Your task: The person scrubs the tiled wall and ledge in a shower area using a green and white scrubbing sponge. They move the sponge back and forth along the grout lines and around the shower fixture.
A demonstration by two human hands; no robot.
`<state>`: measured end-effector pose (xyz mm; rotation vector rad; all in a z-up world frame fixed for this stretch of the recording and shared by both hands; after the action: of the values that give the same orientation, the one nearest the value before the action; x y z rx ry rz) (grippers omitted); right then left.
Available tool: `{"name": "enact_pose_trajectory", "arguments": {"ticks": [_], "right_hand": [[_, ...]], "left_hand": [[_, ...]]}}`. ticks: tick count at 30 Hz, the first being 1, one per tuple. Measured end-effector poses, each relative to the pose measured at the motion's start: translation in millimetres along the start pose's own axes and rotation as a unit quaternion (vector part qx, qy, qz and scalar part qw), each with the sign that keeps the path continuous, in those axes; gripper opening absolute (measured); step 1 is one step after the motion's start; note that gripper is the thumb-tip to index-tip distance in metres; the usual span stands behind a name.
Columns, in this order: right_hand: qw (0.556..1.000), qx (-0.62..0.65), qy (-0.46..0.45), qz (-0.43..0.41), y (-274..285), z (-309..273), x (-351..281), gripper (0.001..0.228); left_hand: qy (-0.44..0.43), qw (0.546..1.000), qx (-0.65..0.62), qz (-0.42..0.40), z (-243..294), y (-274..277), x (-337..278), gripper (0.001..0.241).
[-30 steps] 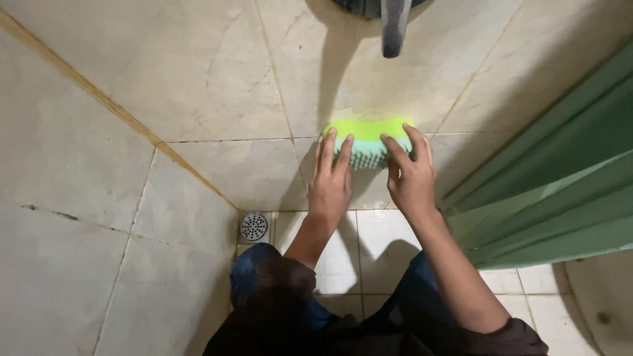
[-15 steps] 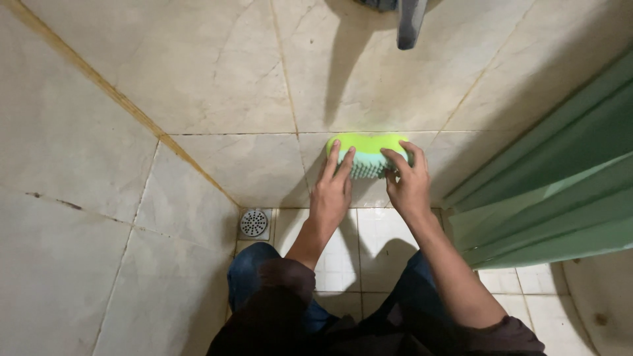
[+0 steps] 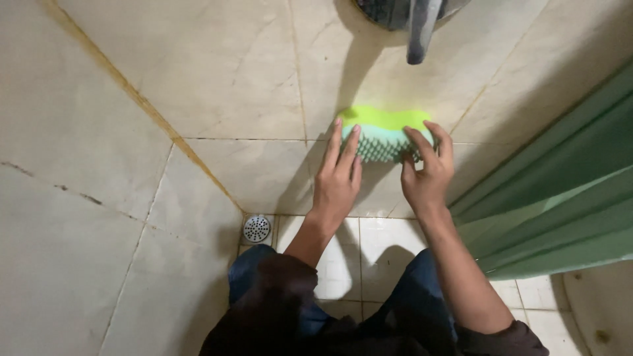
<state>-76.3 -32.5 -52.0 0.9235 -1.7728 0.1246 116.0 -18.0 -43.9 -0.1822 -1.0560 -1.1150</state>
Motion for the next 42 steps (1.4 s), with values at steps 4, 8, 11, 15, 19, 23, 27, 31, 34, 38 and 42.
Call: {"name": "enact_pose_trajectory", "arguments": {"ticks": [4, 8, 11, 15, 19, 23, 27, 31, 34, 38, 42], "right_hand": [[1.0, 0.015, -0.005, 0.012, 10, -30, 14, 0.05], [0.999, 0.019, -0.025, -0.013, 2, -39, 18, 0.049], [1.0, 0.01, -0.008, -0.017, -4, -51, 20, 0.049], [1.0, 0.001, 0.002, -0.02, -15, -68, 26, 0.049], [0.999, 0.027, -0.014, -0.014, -23, -91, 43, 0.047], [0.999, 0.028, 0.019, 0.031, -23, -116, 64, 0.048], [0.997, 0.017, 0.039, 0.064, -28, -138, 82, 0.052], [0.995, 0.06, -0.017, 0.079, -32, -159, 94, 0.056], [0.989, 0.094, -0.007, 0.11, -35, -161, 92, 0.053], [0.989, 0.089, 0.009, 0.114, -38, -178, 103, 0.054], [0.993, 0.014, 0.06, 0.102, -45, -184, 111, 0.047]], "left_hand": [[-0.006, 1.0, -0.007, 0.016, 3, 9, 6, 0.061], [0.028, 0.999, -0.015, 0.007, -8, 14, 7, 0.059], [0.022, 0.999, -0.028, 0.041, -16, 22, 6, 0.059], [0.029, 0.997, -0.032, 0.06, -23, 41, 12, 0.054], [0.047, 0.996, -0.053, 0.054, -14, 70, 41, 0.05], [-0.018, 0.995, -0.028, 0.093, -6, 97, 68, 0.051], [-0.037, 0.993, -0.021, 0.11, -2, 124, 90, 0.051], [-0.019, 0.992, -0.039, 0.119, -7, 135, 100, 0.049], [-0.033, 0.99, -0.033, 0.129, -3, 141, 104, 0.052], [-0.042, 0.989, -0.038, 0.136, -2, 154, 114, 0.056], [-0.052, 0.992, 0.024, 0.112, -8, 154, 122, 0.067]]}}
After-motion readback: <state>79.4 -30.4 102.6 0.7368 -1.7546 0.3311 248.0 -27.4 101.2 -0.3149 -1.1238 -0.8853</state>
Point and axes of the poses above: each hand's wrist, its own x-axis towards the middle knuckle, its own y-axis out of the back of the hand, z = x × y, the point moved 3 cm from there along x, towards the middle knuckle, and after that the axes turned 7 degrees about z, right-handed, at the moved point
